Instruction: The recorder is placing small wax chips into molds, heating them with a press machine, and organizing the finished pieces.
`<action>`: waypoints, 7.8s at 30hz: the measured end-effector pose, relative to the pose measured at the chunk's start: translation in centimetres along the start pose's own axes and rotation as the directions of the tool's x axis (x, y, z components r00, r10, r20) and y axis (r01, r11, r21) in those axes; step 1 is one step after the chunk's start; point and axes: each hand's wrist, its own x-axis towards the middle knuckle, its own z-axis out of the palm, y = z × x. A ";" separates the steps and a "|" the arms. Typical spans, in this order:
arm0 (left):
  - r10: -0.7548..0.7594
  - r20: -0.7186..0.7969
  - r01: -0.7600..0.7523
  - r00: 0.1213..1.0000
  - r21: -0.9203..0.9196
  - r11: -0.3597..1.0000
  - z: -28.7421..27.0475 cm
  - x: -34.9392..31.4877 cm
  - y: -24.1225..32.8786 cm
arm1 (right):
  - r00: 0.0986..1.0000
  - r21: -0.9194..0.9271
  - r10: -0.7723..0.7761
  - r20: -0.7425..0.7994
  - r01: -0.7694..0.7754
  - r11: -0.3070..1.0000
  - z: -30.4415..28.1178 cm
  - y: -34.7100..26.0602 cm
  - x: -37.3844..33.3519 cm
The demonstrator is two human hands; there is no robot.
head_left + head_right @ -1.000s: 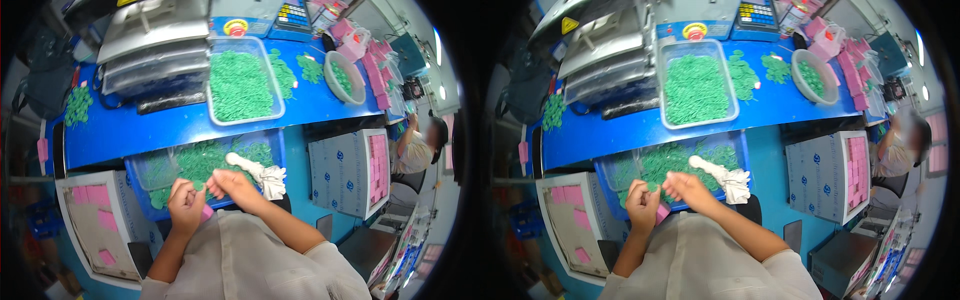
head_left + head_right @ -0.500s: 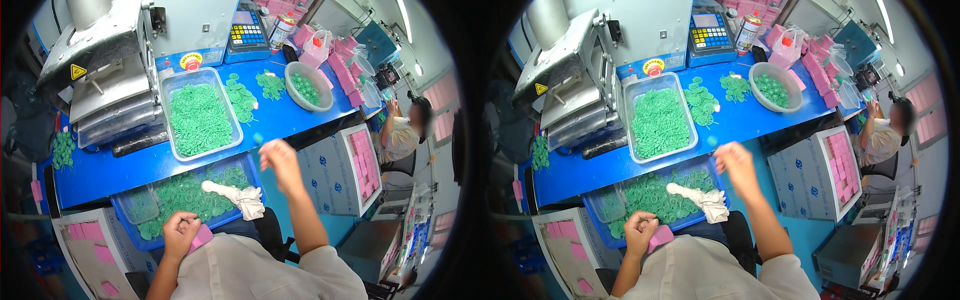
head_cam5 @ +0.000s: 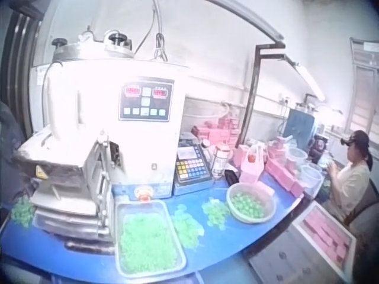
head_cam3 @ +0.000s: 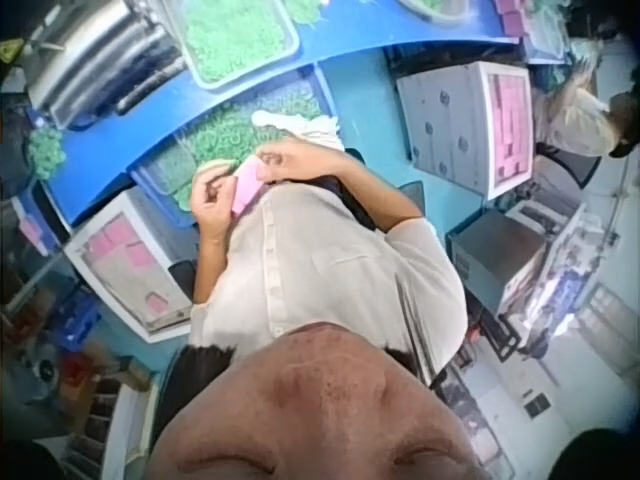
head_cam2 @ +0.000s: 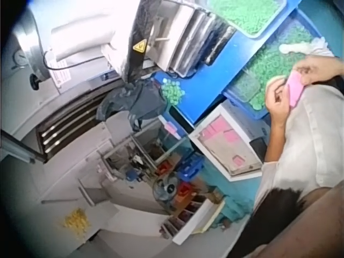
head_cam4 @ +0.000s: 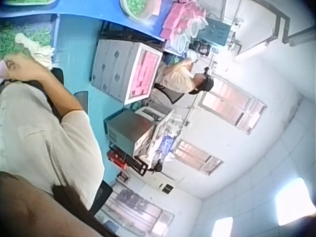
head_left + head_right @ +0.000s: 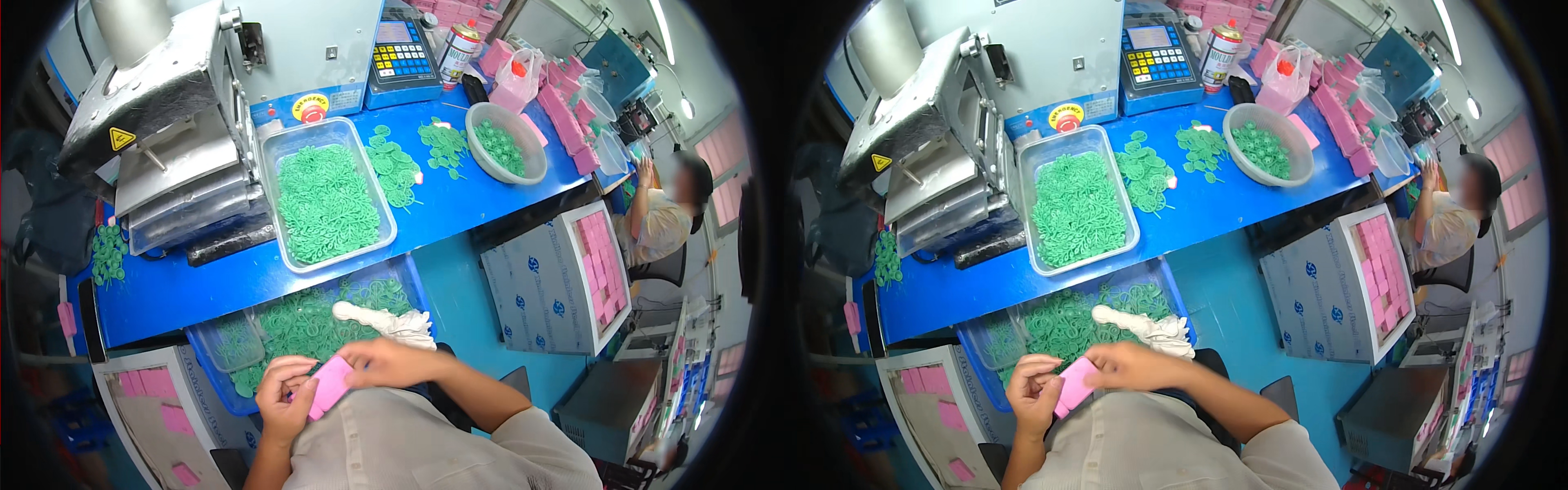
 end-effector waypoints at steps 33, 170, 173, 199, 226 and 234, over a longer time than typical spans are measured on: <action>-0.594 -0.263 0.194 0.760 -0.780 0.594 -2.9 2.3 0.8 | 0.781 -0.771 -0.260 -0.568 -0.394 0.500 0.7 3.0 -1.6; -0.457 0.278 0.533 0.845 -0.371 0.760 -10.6 -6.7 2.5 | 0.759 -0.703 -0.646 0.080 0.503 0.503 4.2 -9.5 12.1; -0.472 0.297 0.551 0.830 -0.301 0.778 -10.3 -7.2 3.2 | 0.707 -0.707 -0.703 0.079 0.537 0.460 4.6 -9.9 11.0; -0.455 0.395 0.593 0.798 -0.388 0.705 -7.9 -4.6 7.6 | 0.655 -0.753 -0.746 -0.119 0.430 0.498 2.1 -12.5 8.1; 0.301 -0.139 0.023 0.944 0.934 0.357 -12.4 7.9 7.0 | 0.563 -0.999 -0.827 0.013 0.040 0.011 -1.5 -14.6 8.6; 0.321 -0.277 0.203 0.906 0.948 0.247 -15.9 8.8 1.0 | 0.414 -0.997 -0.910 -0.017 0.056 0.044 -3.3 -13.5 12.6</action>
